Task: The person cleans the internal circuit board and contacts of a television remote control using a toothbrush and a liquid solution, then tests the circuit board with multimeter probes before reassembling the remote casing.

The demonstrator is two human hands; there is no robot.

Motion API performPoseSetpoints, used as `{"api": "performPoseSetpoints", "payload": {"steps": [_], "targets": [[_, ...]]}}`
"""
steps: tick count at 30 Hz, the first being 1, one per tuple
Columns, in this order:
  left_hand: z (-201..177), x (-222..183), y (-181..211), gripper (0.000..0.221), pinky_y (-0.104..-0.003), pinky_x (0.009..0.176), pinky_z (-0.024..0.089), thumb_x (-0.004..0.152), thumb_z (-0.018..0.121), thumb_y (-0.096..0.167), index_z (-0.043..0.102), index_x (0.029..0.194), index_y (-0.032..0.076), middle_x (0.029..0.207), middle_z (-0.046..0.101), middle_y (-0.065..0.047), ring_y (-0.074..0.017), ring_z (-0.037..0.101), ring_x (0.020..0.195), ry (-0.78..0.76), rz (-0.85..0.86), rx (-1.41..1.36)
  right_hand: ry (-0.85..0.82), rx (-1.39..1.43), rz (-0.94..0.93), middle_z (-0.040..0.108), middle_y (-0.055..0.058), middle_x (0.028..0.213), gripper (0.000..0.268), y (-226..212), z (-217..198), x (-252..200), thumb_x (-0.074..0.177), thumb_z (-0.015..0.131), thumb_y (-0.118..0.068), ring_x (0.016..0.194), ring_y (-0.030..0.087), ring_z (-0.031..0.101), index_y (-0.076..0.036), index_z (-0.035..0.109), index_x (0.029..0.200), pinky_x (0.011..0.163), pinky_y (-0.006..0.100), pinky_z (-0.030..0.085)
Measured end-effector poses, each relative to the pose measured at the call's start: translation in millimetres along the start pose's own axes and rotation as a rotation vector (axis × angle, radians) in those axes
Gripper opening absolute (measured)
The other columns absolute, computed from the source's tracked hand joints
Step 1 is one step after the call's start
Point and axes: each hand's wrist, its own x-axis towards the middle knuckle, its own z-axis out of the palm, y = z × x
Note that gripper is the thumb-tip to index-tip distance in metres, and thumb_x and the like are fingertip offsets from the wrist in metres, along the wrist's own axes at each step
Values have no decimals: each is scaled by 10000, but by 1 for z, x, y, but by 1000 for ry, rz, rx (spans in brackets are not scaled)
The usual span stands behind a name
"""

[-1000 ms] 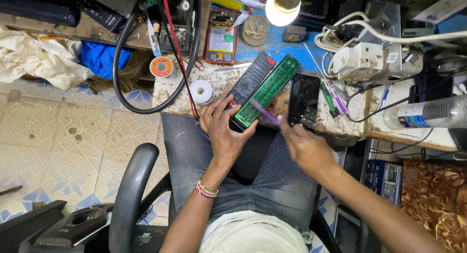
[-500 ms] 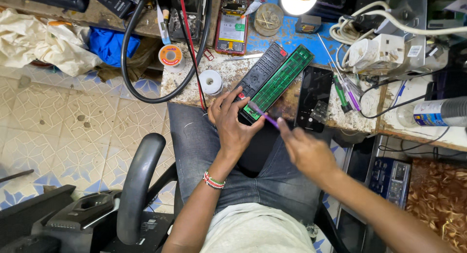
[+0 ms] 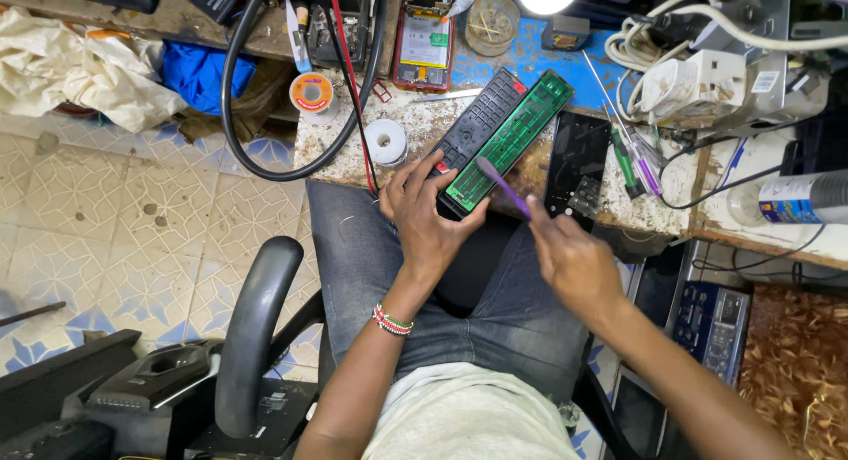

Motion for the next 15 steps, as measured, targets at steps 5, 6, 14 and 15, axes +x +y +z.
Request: {"api": "performPoseSetpoints", "payload": {"steps": [5,6,14,15], "targets": [[-8,4,7,542,-491,1156,315,617,982,363,739,1036,121,1267,710,-37,-314,581,1199,-4,8,-35,45,-85,-30,642,5,741,363,-5,10,-15,1011,576,-263,551,195,680,-224,708,1347,467,322,569],[-8,4,8,545,-489,1152,321,612,984,362,741,1035,121,1273,708,-31,-309,578,1207,-4,5,-20,114,-154,14,623,15,726,342,4,6,-9,1031,590,-247,526,204,660,-196,724,1342,444,310,544],[-8,1,9,530,-498,1166,270,633,974,391,750,1037,131,1264,710,-15,-291,563,1211,1,8,-3,-49,-55,95,647,80,709,391,4,-13,9,1050,551,-177,496,213,629,-123,659,1422,421,326,534],[-7,3,9,532,-505,1166,261,632,974,392,750,1041,134,1264,710,-9,-289,560,1211,5,14,7,-31,-36,60,652,87,673,383,-6,-19,14,1027,576,-173,465,247,644,-108,684,1389,395,374,528]]}}
